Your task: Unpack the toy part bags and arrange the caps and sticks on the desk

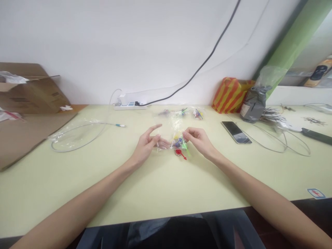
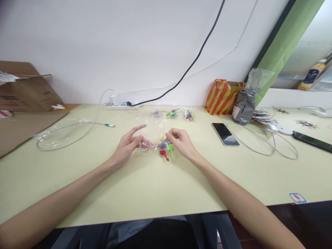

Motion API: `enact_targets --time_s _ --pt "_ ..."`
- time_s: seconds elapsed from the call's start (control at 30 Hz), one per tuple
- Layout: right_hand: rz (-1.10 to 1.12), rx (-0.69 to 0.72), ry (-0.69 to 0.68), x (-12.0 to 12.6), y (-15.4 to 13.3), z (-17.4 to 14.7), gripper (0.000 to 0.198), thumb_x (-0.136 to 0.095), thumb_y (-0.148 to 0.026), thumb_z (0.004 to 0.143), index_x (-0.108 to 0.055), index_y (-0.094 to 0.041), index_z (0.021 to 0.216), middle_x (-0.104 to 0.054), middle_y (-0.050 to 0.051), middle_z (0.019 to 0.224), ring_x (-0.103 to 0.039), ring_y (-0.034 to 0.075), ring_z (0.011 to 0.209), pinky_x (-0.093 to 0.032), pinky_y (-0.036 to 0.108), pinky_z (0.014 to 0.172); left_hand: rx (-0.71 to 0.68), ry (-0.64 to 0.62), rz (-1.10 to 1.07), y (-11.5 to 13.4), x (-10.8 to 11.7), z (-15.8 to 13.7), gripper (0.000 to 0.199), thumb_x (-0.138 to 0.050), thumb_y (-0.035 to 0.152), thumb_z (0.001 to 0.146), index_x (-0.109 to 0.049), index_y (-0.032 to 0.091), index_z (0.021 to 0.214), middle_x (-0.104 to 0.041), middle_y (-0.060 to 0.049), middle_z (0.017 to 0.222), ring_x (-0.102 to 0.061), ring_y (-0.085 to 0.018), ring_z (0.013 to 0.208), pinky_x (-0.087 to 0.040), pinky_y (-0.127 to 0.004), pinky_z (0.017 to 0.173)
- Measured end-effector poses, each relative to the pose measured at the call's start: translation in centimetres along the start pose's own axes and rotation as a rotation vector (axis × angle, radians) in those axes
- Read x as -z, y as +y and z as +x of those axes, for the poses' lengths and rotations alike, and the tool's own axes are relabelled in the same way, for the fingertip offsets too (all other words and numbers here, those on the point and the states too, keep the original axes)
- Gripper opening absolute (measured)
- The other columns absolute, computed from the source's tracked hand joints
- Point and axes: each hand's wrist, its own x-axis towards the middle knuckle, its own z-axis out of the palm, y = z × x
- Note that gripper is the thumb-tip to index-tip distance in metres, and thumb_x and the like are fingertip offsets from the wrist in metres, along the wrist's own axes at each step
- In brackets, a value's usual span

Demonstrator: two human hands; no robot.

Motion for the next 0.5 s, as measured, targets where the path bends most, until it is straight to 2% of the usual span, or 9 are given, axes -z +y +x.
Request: enact_targets --time_s 0.1,0.27,0.37,0.43,0.5 --pt "-0.012 -0.006 0.019 0.0 0.1 0.0 0.039 -0.063 -0.051 0.092 -0.061 -0.018 0.071 -0.058 0.001 0.07 -0.052 0.015 0.069 -0.041 0.028 0.067 0.001 0.025 0.021 0.1 -0.2 0.0 0.069 -0.064 0.053 0.096 -0.039 0.018 0.15 -0.079 -0.012 0.092 -0.077 -0.025 0.078 -0.059 -0.036 0.078" --pt "0.021 -0.002 0.018 -0.2 0.1 0.1 0.035 -0.06 -0.05 0.093 -0.062 -0.018 0.079 -0.059 0.001 0.071 -0.055 0.015 0.069 -0.044 0.029 0.069 -0.007 0.111 0.029 -0.5 0.3 0.6 0.069 -0.067 0.051 0.093 -0.04 0.018 0.148 -0.076 -0.006 0.08 -0.075 -0.024 0.069 -0.06 -0.035 0.07" --pt "0.057 0.008 0.066 -0.1 0.2 0.2 0.03 -0.06 -0.047 0.093 -0.063 -0.018 0.089 -0.061 0.001 0.071 -0.057 0.016 0.069 -0.047 0.03 0.07 -0.045 0.219 0.071 -1.5 2.6 1.8 0.063 -0.068 0.048 0.091 -0.046 0.018 0.142 -0.073 -0.002 0.072 -0.067 -0.018 0.054 -0.055 -0.029 0.057" --pt "0.059 0.018 0.098 0.0 0.3 0.4 0.026 -0.06 -0.045 0.093 -0.062 -0.019 0.09 -0.06 0.0 0.07 -0.057 0.015 0.067 -0.047 0.03 0.069 -0.067 0.299 0.144 -2.1 5.0 2.9 0.053 -0.074 0.045 0.087 -0.056 0.017 0.129 -0.068 0.0 0.065 -0.061 -0.014 0.05 -0.051 -0.024 0.053" --pt "0.061 0.028 0.12 0.1 0.4 0.5 0.022 -0.06 -0.041 0.092 -0.061 -0.019 0.091 -0.059 -0.001 0.068 -0.056 0.015 0.066 -0.047 0.03 0.068 -0.018 0.326 0.191 -2.7 7.6 3.9 0.049 -0.079 0.043 0.081 -0.061 0.016 0.118 -0.067 0.0 0.063 -0.058 -0.012 0.048 -0.049 -0.023 0.05"
